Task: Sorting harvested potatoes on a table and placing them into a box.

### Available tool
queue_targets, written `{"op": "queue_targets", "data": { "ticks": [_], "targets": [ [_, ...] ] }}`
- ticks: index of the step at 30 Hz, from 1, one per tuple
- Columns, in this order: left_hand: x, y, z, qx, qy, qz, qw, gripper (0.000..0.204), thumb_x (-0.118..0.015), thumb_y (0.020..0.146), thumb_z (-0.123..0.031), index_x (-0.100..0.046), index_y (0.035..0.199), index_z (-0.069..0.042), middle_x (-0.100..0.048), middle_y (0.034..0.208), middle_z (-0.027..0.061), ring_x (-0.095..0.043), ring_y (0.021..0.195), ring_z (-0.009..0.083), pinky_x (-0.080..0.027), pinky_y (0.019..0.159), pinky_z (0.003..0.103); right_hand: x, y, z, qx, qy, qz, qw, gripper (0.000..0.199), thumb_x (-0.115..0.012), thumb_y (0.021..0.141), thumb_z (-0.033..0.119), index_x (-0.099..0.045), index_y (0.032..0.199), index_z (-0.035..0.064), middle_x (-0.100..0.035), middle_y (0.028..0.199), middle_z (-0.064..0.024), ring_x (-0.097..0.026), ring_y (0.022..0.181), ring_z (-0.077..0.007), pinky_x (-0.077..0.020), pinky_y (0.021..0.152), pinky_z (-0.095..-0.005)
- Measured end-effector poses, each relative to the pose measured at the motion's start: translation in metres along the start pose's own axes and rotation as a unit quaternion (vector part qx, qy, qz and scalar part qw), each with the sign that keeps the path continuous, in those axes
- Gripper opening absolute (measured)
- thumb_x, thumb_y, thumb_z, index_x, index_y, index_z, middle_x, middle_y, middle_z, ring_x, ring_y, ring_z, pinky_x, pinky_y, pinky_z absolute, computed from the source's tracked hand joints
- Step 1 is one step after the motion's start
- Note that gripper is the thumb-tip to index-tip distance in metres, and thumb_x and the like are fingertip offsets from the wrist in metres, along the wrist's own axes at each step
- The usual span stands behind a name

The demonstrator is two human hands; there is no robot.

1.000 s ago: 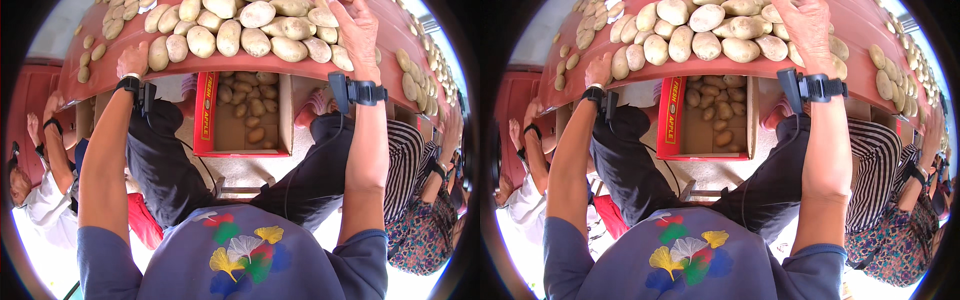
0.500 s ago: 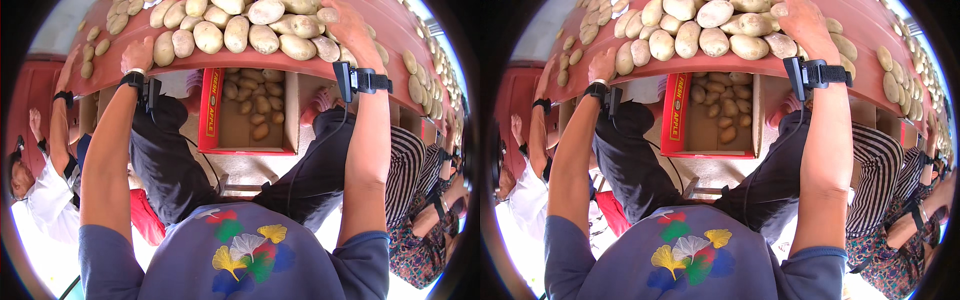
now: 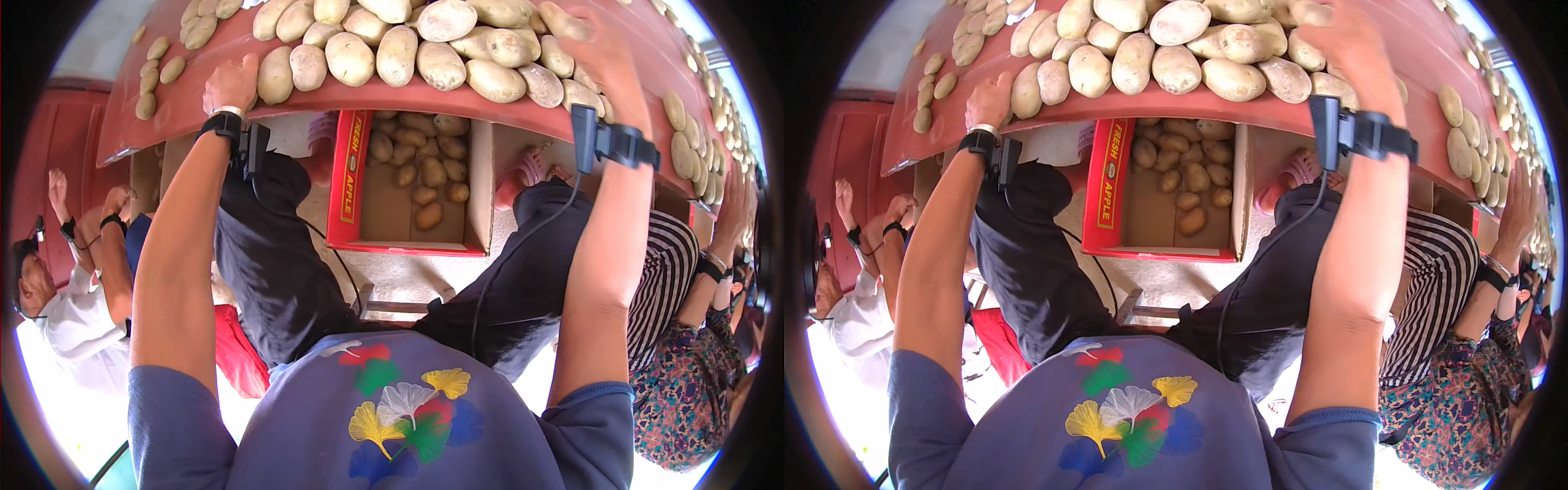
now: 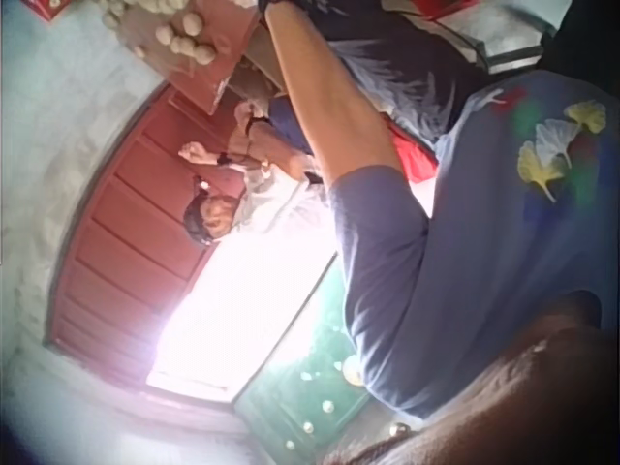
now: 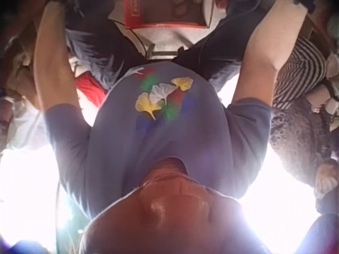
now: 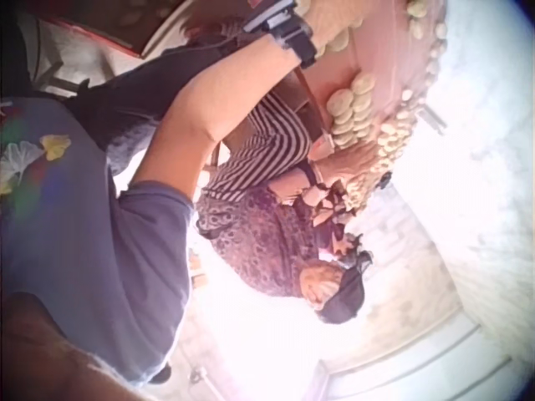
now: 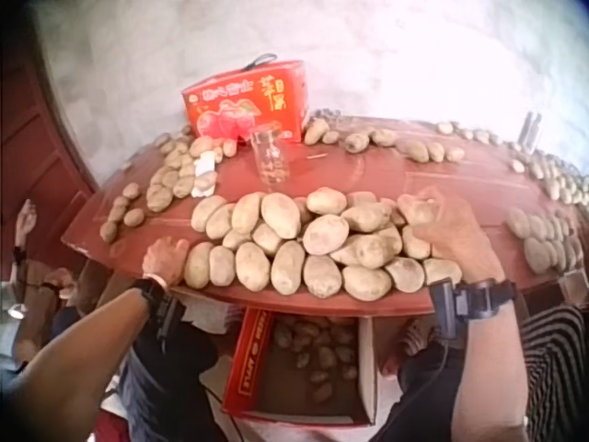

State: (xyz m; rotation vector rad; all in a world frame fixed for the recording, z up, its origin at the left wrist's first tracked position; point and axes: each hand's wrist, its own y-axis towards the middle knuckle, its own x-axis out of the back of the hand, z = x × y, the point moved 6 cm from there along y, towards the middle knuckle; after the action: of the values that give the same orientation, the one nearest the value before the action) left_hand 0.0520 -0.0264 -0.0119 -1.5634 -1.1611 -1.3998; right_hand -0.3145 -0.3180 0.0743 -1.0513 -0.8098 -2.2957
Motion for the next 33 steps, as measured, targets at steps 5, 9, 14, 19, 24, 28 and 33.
{"op": "queue_targets", "data": {
  "ticks": [5, 9, 14, 19, 24, 28, 33],
  "targets": [
    [-0.001, 0.0, 0.0, -0.003, -0.006, -0.007, 1.0, 0.059, -0.041, 0.079, -0.051, -0.062, 0.112, -0.006, -0.057, 0.117, 0.0229, -0.054, 0.11, 0.0394, -0.042, 0.093, 0.046, 0.017, -0.008, 0.013, -0.03, 0.339, -0.051, 0.939, 0.03, -0.057, 0.087, 0.024, -0.054, 0.108, 0.0037, -0.059, 0.088, -0.0073, -0.061, 0.085, -0.016, -0.049, 0.071, -0.0283],
    [-0.003, 0.003, -0.001, -0.016, 0.008, -0.001, 1.0, 0.058, -0.041, 0.08, -0.049, -0.062, 0.112, -0.006, -0.057, 0.118, 0.0223, -0.053, 0.111, 0.0395, -0.041, 0.093, 0.046, -0.025, -0.012, 0.029, -0.068, 0.724, 0.08, 0.681, 0.024, -0.052, 0.091, 0.021, -0.052, 0.109, 0.0048, -0.059, 0.081, -0.0085, -0.059, 0.068, -0.0195, -0.0505, 0.048, -0.0304],
    [-0.004, 0.007, -0.002, -0.031, 0.022, -0.002, 0.999, 0.058, -0.04, 0.08, -0.049, -0.062, 0.112, -0.006, -0.057, 0.118, 0.0222, -0.053, 0.111, 0.0402, -0.041, 0.094, 0.047, -0.073, -0.034, 0.063, -0.027, 0.686, 0.229, 0.69, 0.008, -0.059, 0.089, 0.013, -0.061, 0.088, 0.0054, -0.063, 0.079, -0.005, -0.061, 0.069, -0.0122, -0.0518, 0.062, -0.0241],
    [-0.001, 0.003, -0.002, -0.014, 0.016, -0.005, 1.0, 0.059, -0.039, 0.08, -0.049, -0.061, 0.112, -0.006, -0.057, 0.117, 0.0227, -0.053, 0.11, 0.0407, -0.041, 0.093, 0.047, -0.138, -0.08, 0.073, -0.126, 0.472, 0.373, 0.789, 0.019, -0.059, 0.089, 0.023, -0.062, 0.086, 0.0053, -0.058, 0.067, -0.0011, -0.047, 0.046, -0.0067, -0.0379, 0.042, -0.0231],
    [0.001, -0.002, -0.001, 0.009, 0.0, 0.006, 1.0, 0.06, -0.041, 0.079, -0.051, -0.06, 0.112, -0.004, -0.058, 0.115, 0.0237, -0.054, 0.109, 0.04, -0.042, 0.092, 0.046, -0.16, -0.116, 0.076, 0.106, 0.206, 0.46, 0.857, 0.022, -0.062, 0.078, 0.022, -0.066, 0.079, 0.0002, -0.064, 0.069, -0.016, -0.063, 0.065, -0.0269, -0.0489, 0.063, -0.0374],
    [0.0, -0.002, 0.001, 0.008, -0.004, 0.006, 1.0, 0.06, -0.042, 0.078, -0.051, -0.06, 0.113, -0.005, -0.058, 0.115, 0.0238, -0.054, 0.109, 0.0399, -0.042, 0.092, 0.046, -0.159, -0.116, 0.069, 0.161, 0.061, 0.505, 0.846, 0.015, -0.061, 0.077, 0.017, -0.065, 0.08, 0.0029, -0.064, 0.074, -0.0132, -0.063, 0.069, -0.0243, -0.0488, 0.065, -0.0348],
    [-0.001, -0.001, 0.002, -0.004, -0.002, 0.013, 1.0, 0.059, -0.041, 0.078, -0.05, -0.061, 0.113, -0.006, -0.058, 0.116, 0.0229, -0.054, 0.109, 0.0397, -0.042, 0.092, 0.046, -0.093, -0.052, 0.069, 0.072, 0.379, 0.227, 0.894, 0.021, -0.068, 0.078, 0.024, -0.066, 0.083, 0.0035, -0.066, 0.072, -0.0053, -0.059, 0.065, -0.01, -0.0476, 0.061, -0.0271]
  ]
}}
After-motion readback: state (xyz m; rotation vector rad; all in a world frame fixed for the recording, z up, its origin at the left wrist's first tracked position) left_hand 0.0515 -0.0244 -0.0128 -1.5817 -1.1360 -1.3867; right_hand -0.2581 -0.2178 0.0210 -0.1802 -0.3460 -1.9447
